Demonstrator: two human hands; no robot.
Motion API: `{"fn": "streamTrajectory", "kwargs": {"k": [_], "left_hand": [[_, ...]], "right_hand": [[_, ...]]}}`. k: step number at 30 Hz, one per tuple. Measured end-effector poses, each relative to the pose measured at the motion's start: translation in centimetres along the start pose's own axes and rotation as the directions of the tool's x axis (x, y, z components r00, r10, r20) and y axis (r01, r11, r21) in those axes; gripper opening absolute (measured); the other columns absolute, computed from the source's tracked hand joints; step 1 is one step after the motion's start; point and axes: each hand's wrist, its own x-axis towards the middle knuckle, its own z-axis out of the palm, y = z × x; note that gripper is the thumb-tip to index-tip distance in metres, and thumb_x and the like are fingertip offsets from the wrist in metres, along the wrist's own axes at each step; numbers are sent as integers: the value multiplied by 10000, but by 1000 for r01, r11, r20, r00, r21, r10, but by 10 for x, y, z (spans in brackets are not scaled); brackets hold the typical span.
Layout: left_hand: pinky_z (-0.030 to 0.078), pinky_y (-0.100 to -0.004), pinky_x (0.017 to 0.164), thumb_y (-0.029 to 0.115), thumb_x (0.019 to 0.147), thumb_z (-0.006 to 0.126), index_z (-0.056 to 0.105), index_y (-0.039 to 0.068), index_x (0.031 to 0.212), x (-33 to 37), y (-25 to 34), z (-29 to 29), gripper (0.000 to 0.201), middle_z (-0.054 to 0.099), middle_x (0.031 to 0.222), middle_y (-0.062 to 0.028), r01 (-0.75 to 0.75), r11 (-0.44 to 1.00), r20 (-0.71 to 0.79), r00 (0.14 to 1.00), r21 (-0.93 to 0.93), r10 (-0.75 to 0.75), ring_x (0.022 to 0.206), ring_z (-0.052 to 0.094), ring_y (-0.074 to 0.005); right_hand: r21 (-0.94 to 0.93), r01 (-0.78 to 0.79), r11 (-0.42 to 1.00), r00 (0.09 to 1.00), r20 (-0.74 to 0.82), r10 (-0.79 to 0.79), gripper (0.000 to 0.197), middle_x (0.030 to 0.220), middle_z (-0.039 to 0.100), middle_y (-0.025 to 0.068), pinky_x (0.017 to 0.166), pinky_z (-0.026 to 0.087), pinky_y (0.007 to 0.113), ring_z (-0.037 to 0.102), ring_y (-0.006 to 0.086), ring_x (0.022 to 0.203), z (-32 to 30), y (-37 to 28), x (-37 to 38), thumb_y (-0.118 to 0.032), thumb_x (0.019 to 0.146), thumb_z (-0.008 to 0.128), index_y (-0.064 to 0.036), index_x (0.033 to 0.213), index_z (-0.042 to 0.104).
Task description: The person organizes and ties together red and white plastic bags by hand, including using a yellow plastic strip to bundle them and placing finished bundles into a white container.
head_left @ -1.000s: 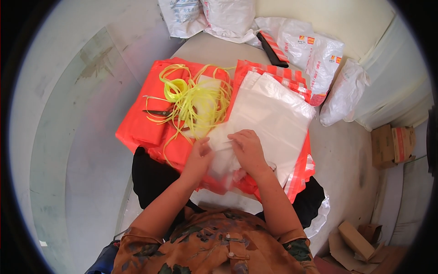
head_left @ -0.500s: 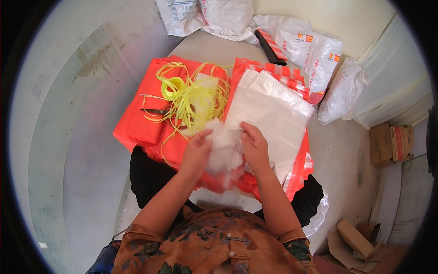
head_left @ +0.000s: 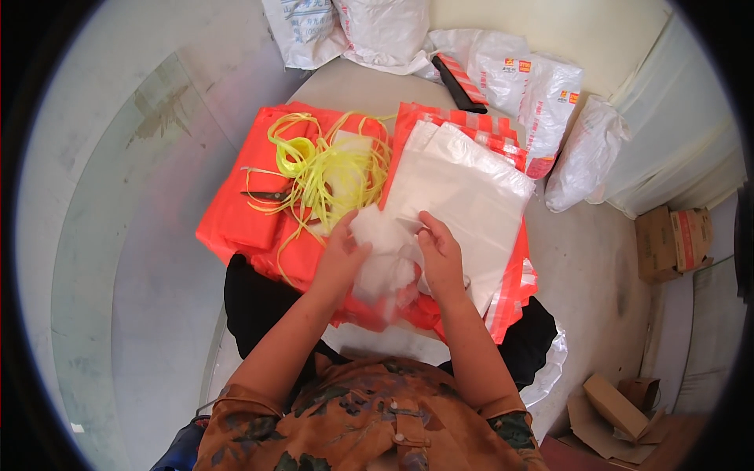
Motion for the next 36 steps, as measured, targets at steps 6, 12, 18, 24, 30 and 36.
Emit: {"fn": "streamTrajectory", "kwargs": {"k": [6, 12, 18, 24, 30, 36], "left_hand": [[461, -298, 915, -7, 880, 616, 257, 93, 1541, 5, 12, 6, 758, 523, 1264, -121, -8, 993, -21, 1000, -118, 6, 1061, 548, -153], [452, -335, 984, 33, 886, 655, 249, 96, 1547, 7, 7, 4, 779, 492, 1323, -135, 20, 999, -8, 1000, 48, -19, 1139, 537, -195], [396, -412, 1068, 169, 821, 758, 440, 89, 1460, 17, -10, -4, 718, 431, 1409, -202, -78, 861, 6, 996, 503, 87, 1294, 440, -313], [324, -473, 1129, 304, 678, 863, 559, 108, 1350, 25, -2, 0, 763, 423, 1417, -209, -379, 386, 232, 898, 841, 375, 1353, 347, -418], [351, -495, 1077, 263, 621, 892, 652, 110, 1129, 30, 15, 2, 582, 503, 1272, -139, -452, 374, 352, 884, 810, 307, 1280, 398, -385], [368, -508, 1049, 255, 600, 892, 655, 100, 949, 6, 27, 3, 450, 580, 1145, -92, -545, 133, 467, 801, 828, 376, 1233, 457, -368]], "right_hand": [[33, -15, 999, 1000, -13, 15, 402, 1211, 606, 78, 996, 427, 271, 559, 137, 1113, 0, 4, -2, -84, 1005, 532, 37, 1387, 507], [90, -42, 995, 998, -36, 46, 384, 1308, 596, 142, 1039, 426, 324, 568, 217, 1191, 1, 5, 0, -96, 972, 539, 18, 1339, 556], [63, -28, 998, 999, -30, 30, 417, 1272, 592, 102, 1015, 424, 292, 555, 159, 1153, -1, 2, -1, -78, 1013, 509, 31, 1413, 473], [47, -24, 999, 999, -20, 25, 413, 1260, 598, 100, 1013, 423, 288, 556, 158, 1147, -6, 7, -3, -79, 1014, 497, 28, 1412, 473], [-14, 30, 999, 1000, -7, -30, 402, 1251, 594, 100, 1007, 425, 282, 556, 148, 1141, -10, 2, -2, -82, 1015, 491, 32, 1400, 485], [12, 68, 998, 998, 10, -68, 395, 1266, 583, 94, 1004, 428, 283, 562, 157, 1131, -8, -1, -2, -80, 1010, 496, 32, 1388, 496]]}}
